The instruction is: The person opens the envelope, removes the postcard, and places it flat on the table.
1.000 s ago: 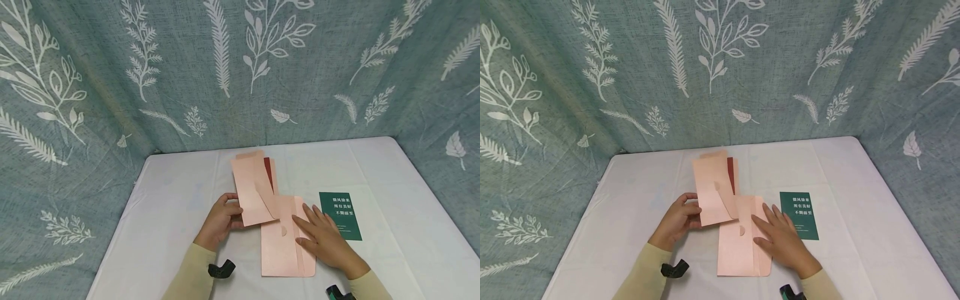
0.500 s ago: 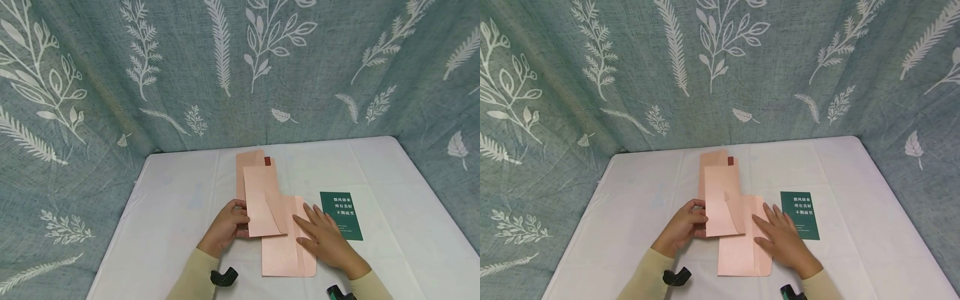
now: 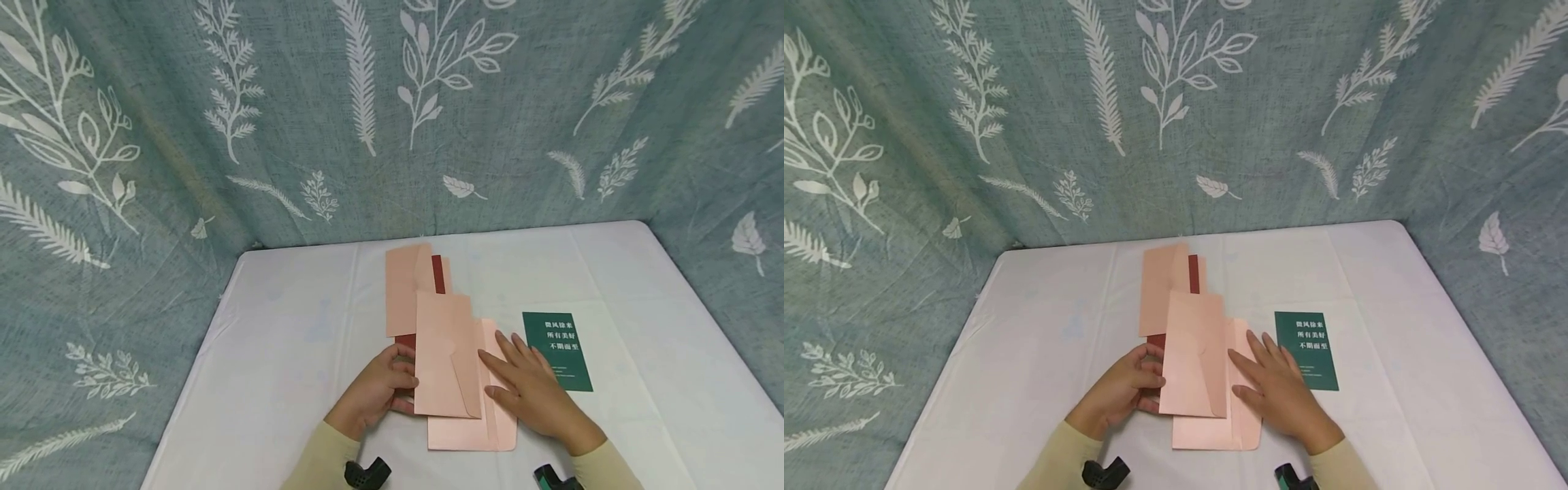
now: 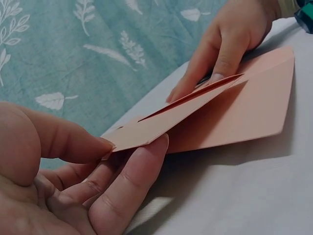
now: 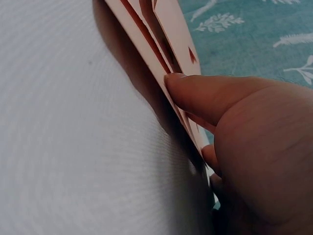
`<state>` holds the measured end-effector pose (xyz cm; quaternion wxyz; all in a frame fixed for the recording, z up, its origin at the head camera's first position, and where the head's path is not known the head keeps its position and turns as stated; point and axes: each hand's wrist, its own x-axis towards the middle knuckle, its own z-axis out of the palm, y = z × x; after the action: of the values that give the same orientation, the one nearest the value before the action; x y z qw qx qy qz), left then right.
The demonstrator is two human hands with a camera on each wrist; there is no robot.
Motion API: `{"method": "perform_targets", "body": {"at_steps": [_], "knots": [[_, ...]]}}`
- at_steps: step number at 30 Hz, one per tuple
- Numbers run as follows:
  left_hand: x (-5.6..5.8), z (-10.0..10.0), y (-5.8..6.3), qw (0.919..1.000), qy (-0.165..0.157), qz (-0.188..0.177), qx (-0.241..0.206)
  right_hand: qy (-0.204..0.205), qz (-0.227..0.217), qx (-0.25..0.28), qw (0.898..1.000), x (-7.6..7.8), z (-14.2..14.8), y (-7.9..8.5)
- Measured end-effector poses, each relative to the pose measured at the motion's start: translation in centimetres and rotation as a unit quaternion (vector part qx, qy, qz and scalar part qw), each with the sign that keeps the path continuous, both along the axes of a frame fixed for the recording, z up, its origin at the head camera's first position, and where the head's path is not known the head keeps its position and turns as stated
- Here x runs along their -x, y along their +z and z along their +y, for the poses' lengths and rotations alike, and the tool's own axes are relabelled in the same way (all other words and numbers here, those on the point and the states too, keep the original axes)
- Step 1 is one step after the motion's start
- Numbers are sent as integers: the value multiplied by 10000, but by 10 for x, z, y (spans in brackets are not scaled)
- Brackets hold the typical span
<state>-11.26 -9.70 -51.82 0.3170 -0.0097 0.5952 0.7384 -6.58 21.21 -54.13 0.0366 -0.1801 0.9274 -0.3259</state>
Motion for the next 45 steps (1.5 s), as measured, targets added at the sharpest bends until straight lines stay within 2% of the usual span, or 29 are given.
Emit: {"method": "perform_targets", "body": {"at_steps": [17, 25, 36, 45], "knots": [[-15, 5, 1, 9999, -103, -123, -54, -16, -24, 38, 10000, 0, 1, 0], [-18, 7, 3, 9997, -168, -87, 141, -22, -64, 45, 10000, -1, 1, 0], [-23, 11, 5, 9968, -224, 185, 744, -67, -39, 79, 9999, -1, 2, -1], [-21, 8, 12, 9820, -141, 847, 1684, -59, -49, 98, 9999, -2, 1, 0]]}}
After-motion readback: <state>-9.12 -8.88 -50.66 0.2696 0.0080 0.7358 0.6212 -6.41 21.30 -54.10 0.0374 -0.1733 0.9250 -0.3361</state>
